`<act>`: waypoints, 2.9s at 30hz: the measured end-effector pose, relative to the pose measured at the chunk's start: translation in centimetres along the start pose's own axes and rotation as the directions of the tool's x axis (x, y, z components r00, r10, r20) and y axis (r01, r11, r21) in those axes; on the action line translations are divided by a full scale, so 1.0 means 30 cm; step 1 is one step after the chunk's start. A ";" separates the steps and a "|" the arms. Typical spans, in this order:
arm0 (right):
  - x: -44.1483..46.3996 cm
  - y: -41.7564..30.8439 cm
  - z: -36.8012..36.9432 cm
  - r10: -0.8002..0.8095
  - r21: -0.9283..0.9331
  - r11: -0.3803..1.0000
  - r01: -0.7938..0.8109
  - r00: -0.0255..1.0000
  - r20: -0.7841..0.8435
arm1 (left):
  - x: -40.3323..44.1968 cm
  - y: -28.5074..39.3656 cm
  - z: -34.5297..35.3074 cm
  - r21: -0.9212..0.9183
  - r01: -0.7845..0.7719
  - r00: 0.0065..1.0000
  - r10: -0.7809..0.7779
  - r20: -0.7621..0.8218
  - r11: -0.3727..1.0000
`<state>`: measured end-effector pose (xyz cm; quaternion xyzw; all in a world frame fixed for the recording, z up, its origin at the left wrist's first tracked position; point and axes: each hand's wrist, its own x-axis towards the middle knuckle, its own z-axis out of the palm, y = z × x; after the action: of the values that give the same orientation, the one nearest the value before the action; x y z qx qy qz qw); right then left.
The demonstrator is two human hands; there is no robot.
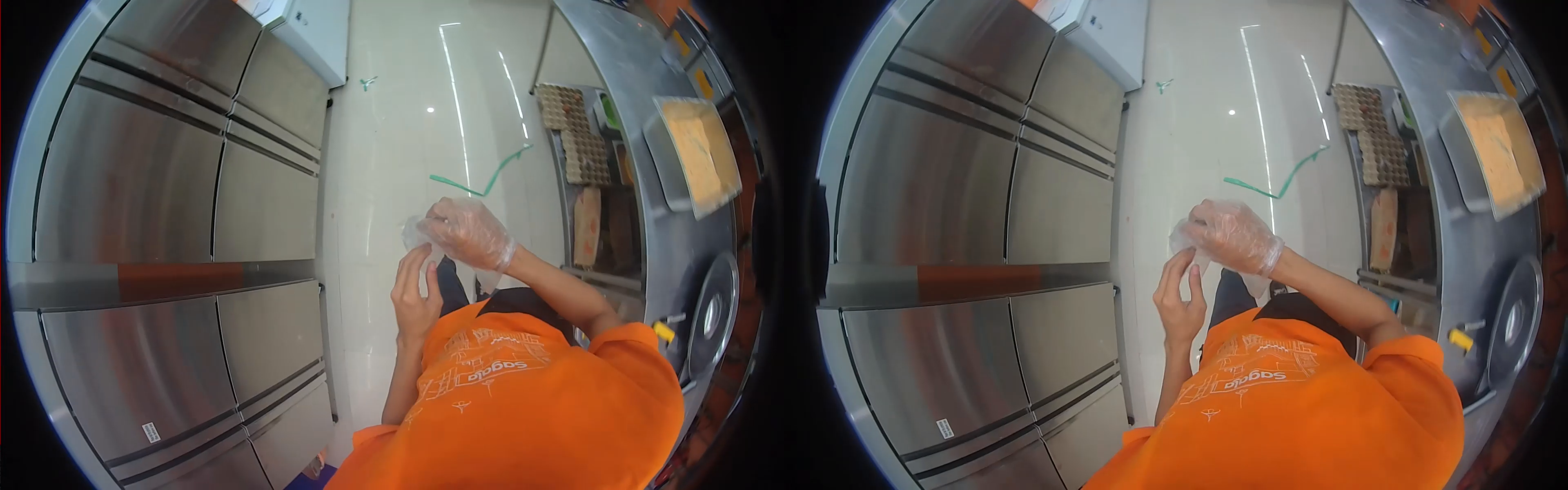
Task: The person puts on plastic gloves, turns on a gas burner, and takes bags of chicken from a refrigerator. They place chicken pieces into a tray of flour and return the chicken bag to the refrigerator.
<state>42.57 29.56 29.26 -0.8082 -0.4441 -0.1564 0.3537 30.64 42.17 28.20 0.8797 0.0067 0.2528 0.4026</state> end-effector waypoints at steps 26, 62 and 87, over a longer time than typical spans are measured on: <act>1.034 0.657 0.489 0.088 0.051 0.993 -0.108 0.953 0.289 | 1.352 -0.940 0.216 -0.876 0.470 0.781 -0.412 0.470 -0.109; 1.673 2.885 -0.146 0.416 -0.025 0.894 -0.448 0.848 -0.327 | 3.342 -0.878 2.173 -0.745 0.617 0.773 -0.373 0.514 0.252; 0.683 4.043 -1.857 0.376 0.852 0.489 -0.185 -0.837 -0.398 | 3.961 -0.237 4.975 0.389 0.510 -0.177 -0.349 0.920 0.767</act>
<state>157.87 -40.69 27.43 -0.3003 0.5612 -0.5001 0.5872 202.84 -32.65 -6.43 0.7107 0.0076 -0.5799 0.3982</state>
